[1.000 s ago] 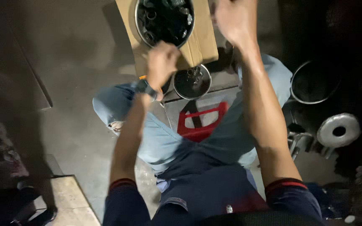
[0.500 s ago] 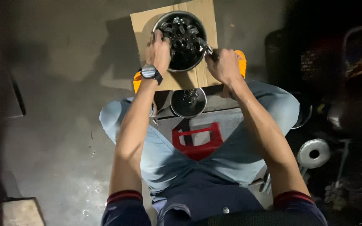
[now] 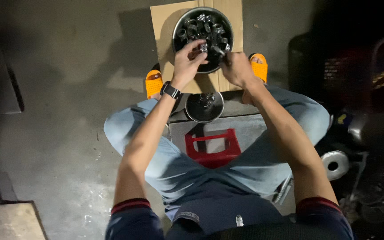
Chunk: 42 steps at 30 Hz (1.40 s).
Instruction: The person sits cross-legged on a stool and sorts small metal parts from a large metal bowl into a smaller metal bowl. They pick up the parts one by one and place them into the smaller bowl.
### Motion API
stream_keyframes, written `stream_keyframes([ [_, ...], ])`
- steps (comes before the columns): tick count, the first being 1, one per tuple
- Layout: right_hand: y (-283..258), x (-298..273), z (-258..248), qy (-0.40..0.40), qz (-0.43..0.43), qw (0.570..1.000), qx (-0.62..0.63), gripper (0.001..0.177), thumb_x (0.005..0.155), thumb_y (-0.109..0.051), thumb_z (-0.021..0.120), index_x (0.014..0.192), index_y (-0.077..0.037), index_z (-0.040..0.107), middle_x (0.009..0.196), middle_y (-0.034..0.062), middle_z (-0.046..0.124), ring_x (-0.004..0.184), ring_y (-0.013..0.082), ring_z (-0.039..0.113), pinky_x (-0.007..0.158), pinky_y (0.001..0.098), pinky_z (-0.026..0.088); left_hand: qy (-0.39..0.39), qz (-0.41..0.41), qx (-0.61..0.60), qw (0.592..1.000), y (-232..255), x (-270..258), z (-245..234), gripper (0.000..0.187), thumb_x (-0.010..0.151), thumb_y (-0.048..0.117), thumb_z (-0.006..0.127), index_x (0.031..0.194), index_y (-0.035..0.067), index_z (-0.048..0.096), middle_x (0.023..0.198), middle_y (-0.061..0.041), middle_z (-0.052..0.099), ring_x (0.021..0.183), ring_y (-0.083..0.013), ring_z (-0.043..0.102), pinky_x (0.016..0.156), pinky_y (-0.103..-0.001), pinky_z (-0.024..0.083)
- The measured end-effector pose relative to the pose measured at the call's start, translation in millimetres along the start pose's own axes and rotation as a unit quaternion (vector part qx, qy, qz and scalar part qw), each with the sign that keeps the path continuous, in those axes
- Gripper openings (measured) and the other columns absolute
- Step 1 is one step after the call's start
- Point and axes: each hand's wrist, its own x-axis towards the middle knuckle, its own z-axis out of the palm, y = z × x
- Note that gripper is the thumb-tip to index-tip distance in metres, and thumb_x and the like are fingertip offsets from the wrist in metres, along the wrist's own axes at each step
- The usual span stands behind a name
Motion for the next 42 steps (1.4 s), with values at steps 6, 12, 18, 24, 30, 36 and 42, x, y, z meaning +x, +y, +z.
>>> stream_keyframes([
  [6, -13.4, 9.5, -5.4, -0.061, -0.043, 0.997, 0.024, 0.01, 0.089, -0.001, 0.055, 0.079, 0.0, 0.053, 0.064, 0.0167, 0.058, 0.051, 0.0294, 0.048, 0.048, 0.043, 0.037, -0.027, 0.051, -0.004, 0.998, 8.3, 0.4, -4.0, 0.035, 0.091, -0.003, 0.063, 0.123, 0.009, 0.056, 0.117, -0.015, 0.062, 0.095, -0.024, 0.074, 0.071, -0.028, 0.068],
  [12, -15.5, 9.2, -4.7, -0.077, -0.065, 0.995, 0.01, 0.01, 0.086, -0.004, 0.054, 0.079, 0.001, 0.05, 0.064, 0.0218, 0.054, 0.054, 0.0419, 0.045, 0.052, 0.0466, 0.035, -0.037, 0.057, 0.026, 0.997, 13.5, -3.7, 3.7, 0.039, 0.089, -0.005, 0.065, 0.124, 0.01, 0.058, 0.127, -0.007, 0.059, 0.109, -0.0168, 0.062, 0.074, -0.028, 0.069],
  [18, -19.2, 8.3, -9.1, -0.061, -0.039, 0.996, -0.053, 0.013, 0.09, -0.012, 0.055, 0.084, 0.0, 0.055, 0.069, 0.0258, 0.061, 0.06, 0.0477, 0.056, 0.053, 0.0533, 0.042, -0.029, 0.006, -0.034, 0.999, 22.3, -4.8, 4.4, 0.038, 0.089, 0.001, 0.066, 0.126, 0.01, 0.058, 0.128, -0.014, 0.058, 0.108, -0.0234, 0.064, 0.079, -0.032, 0.068],
  [24, -43.0, 10.4, -20.3, -0.075, -0.107, 0.989, -0.074, 0.008, 0.089, -0.004, 0.059, 0.082, -0.002, 0.057, 0.06, 0.0167, 0.057, 0.049, 0.0348, 0.052, 0.051, 0.0476, 0.044, -0.152, -0.118, -0.367, 0.91, 22.6, -0.2, -10.4, 0.036, 0.096, 0.019, 0.06, 0.123, -0.005, 0.058, 0.099, -0.014, 0.064, 0.086, -0.0197, 0.065, 0.079, -0.037, 0.064],
  [30, -46.7, 11.1, -19.1, -0.075, -0.108, 0.987, 0.088, 0.025, 0.088, 0.012, 0.057, 0.066, 0.0, 0.055, 0.073, 0.0114, 0.062, 0.052, 0.0195, 0.051, 0.046, 0.0306, 0.041, -0.095, -0.103, -0.455, 0.879, 13.6, -1.2, -7.9, 0.031, 0.094, 0.007, 0.061, 0.121, -0.008, 0.055, 0.094, -0.017, 0.062, 0.084, -0.0222, 0.065, 0.082, -0.035, 0.064],
  [36, -27.0, 4.3, -22.9, -0.039, -0.142, 0.989, 0.003, 0.014, 0.085, 0.001, 0.059, 0.098, 0.004, 0.061, 0.062, 0.022, 0.058, 0.052, 0.0436, 0.051, 0.046, 0.0457, 0.037, -0.108, -0.105, -0.44, 0.886, 5.5, -3.8, 1.3, 0.031, 0.096, 0.009, 0.06, 0.123, -0.006, 0.057, 0.09, -0.011, 0.061, 0.087, -0.0213, 0.063, 0.089, -0.039, 0.062],
  [42, -24.5, 6.2, -26.1, -0.038, -0.151, 0.987, 0.039, 0.003, 0.087, 0.004, 0.057, 0.084, 0.002, 0.056, 0.066, 0.0193, 0.057, 0.052, 0.0368, 0.049, 0.05, 0.0431, 0.036, -0.121, -0.113, -0.417, 0.894, 5.5, 0.6, 6.7, 0.032, 0.096, 0.011, 0.061, 0.123, -0.006, 0.057, 0.096, -0.014, 0.061, 0.086, -0.0194, 0.061, 0.089, -0.038, 0.062],
])
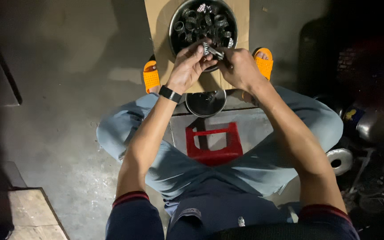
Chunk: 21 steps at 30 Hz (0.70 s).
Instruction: The person sits cross-legged on a stool and sorts small metal parts from a large metal bowl into a smaller metal bowl. They pick up the parts one by one and place them into the smaller bowl.
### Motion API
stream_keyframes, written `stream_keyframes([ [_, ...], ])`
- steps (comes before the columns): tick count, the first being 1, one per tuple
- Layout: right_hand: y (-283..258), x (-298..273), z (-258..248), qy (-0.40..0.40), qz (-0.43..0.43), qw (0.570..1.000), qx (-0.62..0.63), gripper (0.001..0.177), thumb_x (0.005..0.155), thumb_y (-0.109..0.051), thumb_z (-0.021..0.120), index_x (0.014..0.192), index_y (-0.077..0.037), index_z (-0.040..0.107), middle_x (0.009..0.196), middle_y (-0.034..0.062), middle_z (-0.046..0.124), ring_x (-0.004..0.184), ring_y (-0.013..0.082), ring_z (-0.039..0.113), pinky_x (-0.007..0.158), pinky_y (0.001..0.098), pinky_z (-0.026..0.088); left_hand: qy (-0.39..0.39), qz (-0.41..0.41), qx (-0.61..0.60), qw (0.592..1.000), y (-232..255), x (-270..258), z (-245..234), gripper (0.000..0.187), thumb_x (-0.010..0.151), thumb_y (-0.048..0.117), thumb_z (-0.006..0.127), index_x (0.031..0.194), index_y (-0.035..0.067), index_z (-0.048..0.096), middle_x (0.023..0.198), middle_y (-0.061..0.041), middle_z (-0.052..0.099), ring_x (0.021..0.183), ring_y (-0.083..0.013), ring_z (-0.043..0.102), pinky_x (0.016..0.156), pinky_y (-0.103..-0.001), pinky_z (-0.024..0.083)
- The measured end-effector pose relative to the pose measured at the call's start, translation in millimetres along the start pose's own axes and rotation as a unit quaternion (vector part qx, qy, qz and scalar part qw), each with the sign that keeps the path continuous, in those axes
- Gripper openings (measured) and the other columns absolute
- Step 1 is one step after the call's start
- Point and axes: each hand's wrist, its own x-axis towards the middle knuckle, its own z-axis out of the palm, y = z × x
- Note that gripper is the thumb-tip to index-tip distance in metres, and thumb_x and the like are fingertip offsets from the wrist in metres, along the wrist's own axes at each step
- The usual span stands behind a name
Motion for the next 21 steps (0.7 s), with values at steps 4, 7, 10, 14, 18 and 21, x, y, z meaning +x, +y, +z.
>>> stream_keyframes([
  [4, 2.9, -0.4, 2.5, -0.009, 0.029, 0.999, -0.012, 0.004, 0.087, -0.002, 0.057, 0.085, 0.001, 0.056, 0.064, 0.0216, 0.057, 0.053, 0.0427, 0.048, 0.049, 0.0453, 0.035, 0.001, 0.005, -0.015, 1.0, -0.4, -0.3, 3.1, 0.034, 0.096, 0.01, 0.06, 0.123, -0.009, 0.055, 0.091, -0.013, 0.06, 0.086, -0.0201, 0.061, 0.09, -0.04, 0.061],
  [7, -1.2, 0.5, 0.0, -0.014, 0.033, 0.999, -0.024, 0.005, 0.088, -0.004, 0.058, 0.085, 0.0, 0.056, 0.063, 0.0213, 0.057, 0.052, 0.0424, 0.048, 0.049, 0.0452, 0.036, -0.001, 0.005, -0.031, 1.0, -0.2, -0.4, 3.0, 0.034, 0.096, 0.01, 0.059, 0.124, -0.009, 0.055, 0.092, -0.014, 0.059, 0.087, -0.0201, 0.061, 0.091, -0.039, 0.061],
  [10, 3.5, -0.8, 3.4, -0.019, 0.031, 0.999, -0.034, 0.005, 0.086, -0.003, 0.058, 0.089, 0.0, 0.058, 0.064, 0.0209, 0.058, 0.054, 0.0427, 0.051, 0.05, 0.0455, 0.038, -0.005, 0.004, -0.038, 0.999, -1.6, -1.0, -1.4, 0.033, 0.096, 0.009, 0.06, 0.124, -0.009, 0.055, 0.094, -0.015, 0.06, 0.087, -0.0205, 0.062, 0.09, -0.04, 0.061],
  [14, 1.0, -2.8, 7.1, -0.002, 0.048, 0.998, -0.042, 0.014, 0.082, -0.001, 0.055, 0.07, 0.001, 0.048, 0.053, 0.0189, 0.047, 0.044, 0.0347, 0.032, 0.043, 0.0439, 0.028, 0.004, 0.005, -0.048, 0.999, -6.7, -0.5, -8.0, 0.031, 0.094, 0.01, 0.063, 0.118, -0.008, 0.058, 0.094, -0.015, 0.063, 0.084, -0.0238, 0.065, 0.09, -0.043, 0.061],
  [18, -20.5, -2.2, 5.5, -0.109, 0.158, 0.96, -0.203, 0.034, 0.09, 0.009, 0.036, 0.114, -0.002, 0.057, 0.058, 0.0094, 0.055, 0.044, 0.0256, 0.047, 0.046, 0.0432, 0.048, 0.008, -0.007, 0.008, 1.0, 4.9, -1.3, -14.2, 0.015, 0.092, -0.001, 0.061, 0.105, -0.008, 0.063, 0.1, -0.024, 0.068, 0.088, -0.0335, 0.07, 0.085, -0.042, 0.062],
  [21, -20.5, 3.1, 4.6, -0.051, 0.108, 0.978, -0.172, 0.029, 0.094, -0.005, 0.045, 0.117, -0.002, 0.063, 0.057, 0.0147, 0.06, 0.043, 0.0321, 0.054, 0.043, 0.0456, 0.044, 0.029, 0.003, -0.002, 1.0, 4.5, 0.8, -19.8, 0.017, 0.089, -0.003, 0.064, 0.105, -0.01, 0.062, 0.1, -0.026, 0.068, 0.084, -0.0331, 0.071, 0.084, -0.043, 0.063],
])
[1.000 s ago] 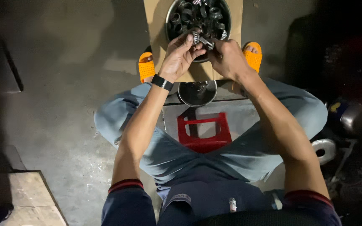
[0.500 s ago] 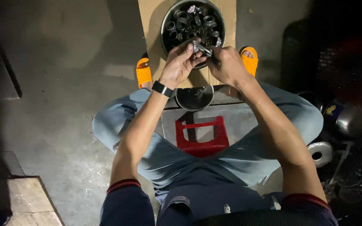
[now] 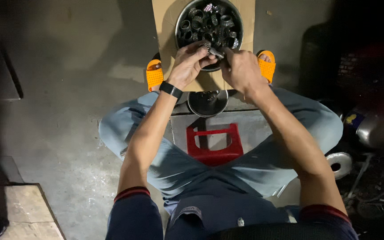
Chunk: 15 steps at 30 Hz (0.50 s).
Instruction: The person sits cross-legged on a stool and sorts small metal parts from a large metal bowl into a smaller metal bowl. They pick up the parts one by one and place them into the smaller bowl.
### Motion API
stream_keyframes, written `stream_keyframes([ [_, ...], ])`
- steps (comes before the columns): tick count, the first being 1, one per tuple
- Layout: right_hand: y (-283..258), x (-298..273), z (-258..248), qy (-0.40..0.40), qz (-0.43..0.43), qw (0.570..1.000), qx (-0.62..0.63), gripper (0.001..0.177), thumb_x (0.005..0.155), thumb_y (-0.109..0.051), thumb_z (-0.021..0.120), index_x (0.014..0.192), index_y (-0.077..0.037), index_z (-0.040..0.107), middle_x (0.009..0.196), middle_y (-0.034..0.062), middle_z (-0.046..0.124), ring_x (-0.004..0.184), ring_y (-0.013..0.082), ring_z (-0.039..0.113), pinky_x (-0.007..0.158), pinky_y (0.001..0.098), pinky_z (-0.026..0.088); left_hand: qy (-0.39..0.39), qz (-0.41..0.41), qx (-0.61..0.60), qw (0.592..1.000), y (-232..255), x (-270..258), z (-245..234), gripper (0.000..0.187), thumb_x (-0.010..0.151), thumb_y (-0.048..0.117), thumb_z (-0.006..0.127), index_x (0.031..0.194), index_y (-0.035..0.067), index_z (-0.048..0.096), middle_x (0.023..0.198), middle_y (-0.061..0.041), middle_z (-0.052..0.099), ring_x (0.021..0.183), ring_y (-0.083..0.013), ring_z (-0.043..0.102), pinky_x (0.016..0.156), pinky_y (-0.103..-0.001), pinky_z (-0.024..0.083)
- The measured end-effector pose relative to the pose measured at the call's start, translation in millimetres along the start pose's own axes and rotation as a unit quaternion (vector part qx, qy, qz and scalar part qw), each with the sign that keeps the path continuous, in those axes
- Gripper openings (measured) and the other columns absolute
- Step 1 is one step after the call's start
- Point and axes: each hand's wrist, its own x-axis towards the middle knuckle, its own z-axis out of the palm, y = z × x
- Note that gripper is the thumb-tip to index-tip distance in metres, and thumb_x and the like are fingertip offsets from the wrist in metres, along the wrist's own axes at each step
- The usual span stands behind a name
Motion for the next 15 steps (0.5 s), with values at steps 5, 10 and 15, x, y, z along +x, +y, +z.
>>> stream_keyframes([
  [5, 10.3, 4.8, 5.2, 0.033, -0.093, 0.985, 0.141, 0.003, 0.082, 0.0, 0.053, 0.082, 0.003, 0.053, 0.064, 0.025, 0.056, 0.054, 0.0475, 0.046, 0.049, 0.0483, 0.037, -0.037, -0.013, 0.009, 0.999, 10.6, -6.5, 12.8, 0.029, 0.092, 0.008, 0.066, 0.118, -0.005, 0.059, 0.096, -0.016, 0.064, 0.085, -0.0238, 0.063, 0.083, -0.037, 0.059],
  [10, 2.1, 2.8, -1.7, -0.029, -0.001, 0.998, 0.064, 0.005, 0.088, 0.003, 0.052, 0.086, 0.0, 0.055, 0.059, 0.0148, 0.055, 0.045, 0.0313, 0.048, 0.043, 0.0421, 0.043, 0.002, -0.02, 0.004, 1.0, 7.8, -1.6, 10.2, 0.022, 0.089, 0.002, 0.065, 0.109, -0.008, 0.062, 0.097, -0.021, 0.067, 0.084, -0.0278, 0.067, 0.085, -0.04, 0.062],
  [15, 3.0, 3.4, 7.8, 0.005, 0.019, 0.999, -0.039, 0.016, 0.09, -0.016, 0.052, 0.099, -0.003, 0.057, 0.069, 0.023, 0.064, 0.056, 0.0462, 0.06, 0.05, 0.0546, 0.046, 0.035, -0.024, 0.014, 0.999, 8.5, 2.6, 2.8, 0.018, 0.085, -0.003, 0.068, 0.102, -0.008, 0.064, 0.1, -0.025, 0.069, 0.084, -0.0313, 0.071, 0.084, -0.043, 0.063],
])
